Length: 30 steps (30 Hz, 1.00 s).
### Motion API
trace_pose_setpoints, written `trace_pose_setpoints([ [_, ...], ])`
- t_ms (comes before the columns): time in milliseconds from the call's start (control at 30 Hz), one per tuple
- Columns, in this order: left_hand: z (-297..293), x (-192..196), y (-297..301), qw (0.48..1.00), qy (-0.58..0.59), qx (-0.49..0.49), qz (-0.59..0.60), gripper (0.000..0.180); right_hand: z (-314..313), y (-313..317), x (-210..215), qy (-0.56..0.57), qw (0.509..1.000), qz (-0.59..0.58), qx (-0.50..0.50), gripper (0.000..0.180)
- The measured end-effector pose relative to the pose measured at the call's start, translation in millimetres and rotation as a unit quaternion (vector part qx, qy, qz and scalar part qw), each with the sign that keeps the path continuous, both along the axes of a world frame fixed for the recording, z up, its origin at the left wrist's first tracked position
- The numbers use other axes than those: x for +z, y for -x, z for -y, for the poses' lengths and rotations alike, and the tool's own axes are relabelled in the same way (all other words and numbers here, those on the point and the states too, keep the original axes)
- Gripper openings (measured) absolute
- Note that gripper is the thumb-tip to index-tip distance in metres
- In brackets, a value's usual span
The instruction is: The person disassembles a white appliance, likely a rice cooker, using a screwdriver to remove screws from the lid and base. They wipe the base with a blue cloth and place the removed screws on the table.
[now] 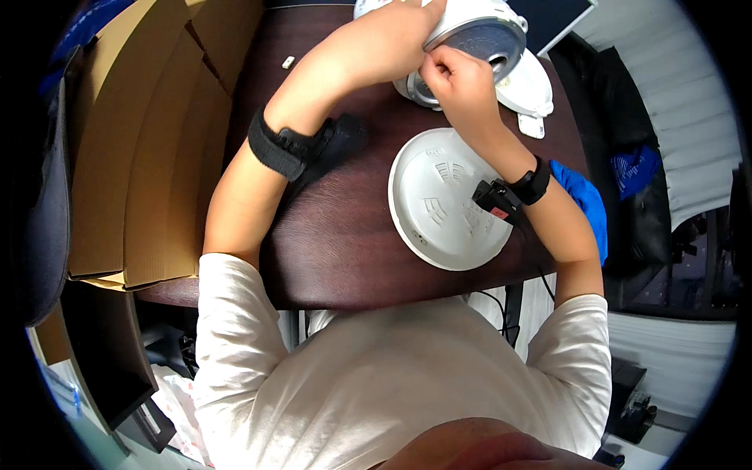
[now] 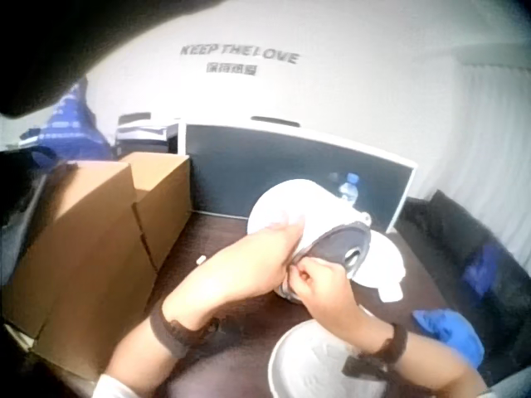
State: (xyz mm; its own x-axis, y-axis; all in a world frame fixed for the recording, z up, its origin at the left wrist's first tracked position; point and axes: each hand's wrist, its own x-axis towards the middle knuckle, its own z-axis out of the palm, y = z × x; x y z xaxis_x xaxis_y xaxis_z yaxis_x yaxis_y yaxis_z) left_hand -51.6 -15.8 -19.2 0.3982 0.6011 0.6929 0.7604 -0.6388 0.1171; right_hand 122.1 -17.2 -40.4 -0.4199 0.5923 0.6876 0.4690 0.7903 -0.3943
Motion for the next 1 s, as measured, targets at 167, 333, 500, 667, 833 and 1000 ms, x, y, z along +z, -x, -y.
trace_pose_setpoints([
  [167, 40, 12, -18, 0.998, 0.042, 0.040, 0.005, 0.051, 14, -17, 5, 0.035, 0.998, 0.023, 0.055, 0.017],
  [333, 60, 39, -8, 0.995, 0.045, 0.042, -0.078, 0.039, 17, -27, -1, 0.040, 0.995, 0.037, 0.081, 0.018],
  [500, 46, 72, 8, 0.987, 0.154, 0.007, -0.044, 0.069, 10, -24, -2, -0.010, 0.995, 0.043, 0.089, 0.016],
  [667, 13, 67, 23, 0.987, 0.103, 0.003, -0.125, 0.103, 12, -21, 0, -0.068, 0.994, 0.061, 0.066, 0.017],
  [833, -8, 63, 34, 0.970, 0.224, -0.070, -0.066, 0.100, 16, -20, -4, -0.079, 0.992, 0.097, 0.023, 0.024],
  [1000, -2, 54, 32, 0.986, 0.138, -0.057, -0.079, 0.093, 21, -20, -10, 0.179, 0.982, -0.003, 0.055, 0.032],
])
